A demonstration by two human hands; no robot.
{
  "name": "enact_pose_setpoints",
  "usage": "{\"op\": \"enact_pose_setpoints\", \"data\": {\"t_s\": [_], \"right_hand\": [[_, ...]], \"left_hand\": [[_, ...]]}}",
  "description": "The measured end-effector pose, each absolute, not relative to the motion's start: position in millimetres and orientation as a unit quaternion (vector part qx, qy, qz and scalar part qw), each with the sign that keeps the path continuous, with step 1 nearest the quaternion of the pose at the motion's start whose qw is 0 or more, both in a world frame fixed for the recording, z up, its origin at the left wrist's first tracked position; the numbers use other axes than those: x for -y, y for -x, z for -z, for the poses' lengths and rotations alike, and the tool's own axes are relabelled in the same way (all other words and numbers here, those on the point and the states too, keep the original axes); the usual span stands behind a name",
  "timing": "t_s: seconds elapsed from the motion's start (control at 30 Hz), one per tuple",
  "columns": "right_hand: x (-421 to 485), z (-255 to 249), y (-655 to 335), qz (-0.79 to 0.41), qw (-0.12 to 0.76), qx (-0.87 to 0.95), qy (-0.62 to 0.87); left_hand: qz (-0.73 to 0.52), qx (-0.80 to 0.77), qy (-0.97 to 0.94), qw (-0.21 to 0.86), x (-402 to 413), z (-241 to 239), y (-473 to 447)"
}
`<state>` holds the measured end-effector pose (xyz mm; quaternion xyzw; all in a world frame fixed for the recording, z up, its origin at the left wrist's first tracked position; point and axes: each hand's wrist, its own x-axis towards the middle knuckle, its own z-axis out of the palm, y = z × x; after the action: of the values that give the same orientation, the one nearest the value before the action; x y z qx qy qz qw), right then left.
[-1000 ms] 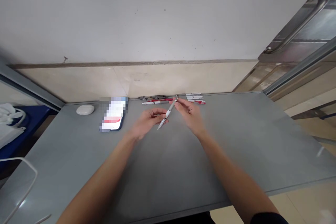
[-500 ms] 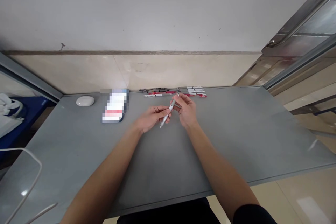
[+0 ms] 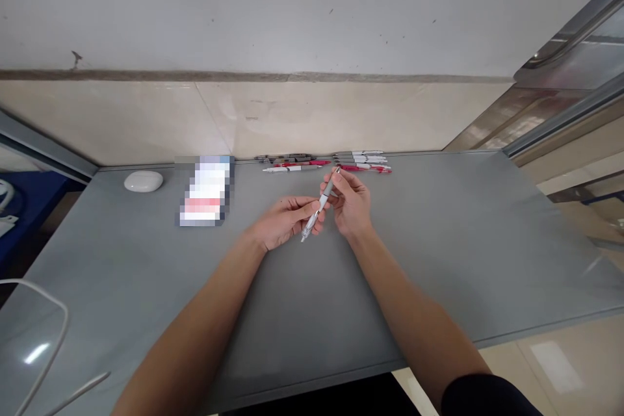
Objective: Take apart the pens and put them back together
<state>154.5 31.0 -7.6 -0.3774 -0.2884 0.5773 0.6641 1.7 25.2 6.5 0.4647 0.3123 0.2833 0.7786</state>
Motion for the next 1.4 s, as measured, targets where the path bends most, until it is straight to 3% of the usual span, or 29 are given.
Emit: {"op": "enact_pose_setpoints", "data": {"t_s": [0.3,0.67,0.97,1.23,1.4], "right_hand": [[-35.5,12.9,-156.3,-0.535,0.696,0.285,0.385],[-28.6,9.6,-162.9,-0.615,0.649,0.290,0.342],[-33.4,13.7,-163.4,-0.593,0.677,0.278,0.337],[-26.8,10.2,-165.3,-0.658,0.632,0.271,0.305],[-31.3,11.7,-166.0,-0.650,0.660,0.253,0.280]], "left_hand": [[-0.354,-0.403,-0.529,0.657,-27.1,4.2,-6.7],[-0.269,-0.308,-0.457,0.790,-17.8,-3.0,-5.6],[-0.343,-0.409,-0.591,0.604,-16.7,-1.4,-12.8],[-0.258,-0.318,-0.514,0.754,-11.4,-4.9,-8.9],[-0.327,-0.371,-0.513,0.702,-11.9,-0.4,-12.8]]}}
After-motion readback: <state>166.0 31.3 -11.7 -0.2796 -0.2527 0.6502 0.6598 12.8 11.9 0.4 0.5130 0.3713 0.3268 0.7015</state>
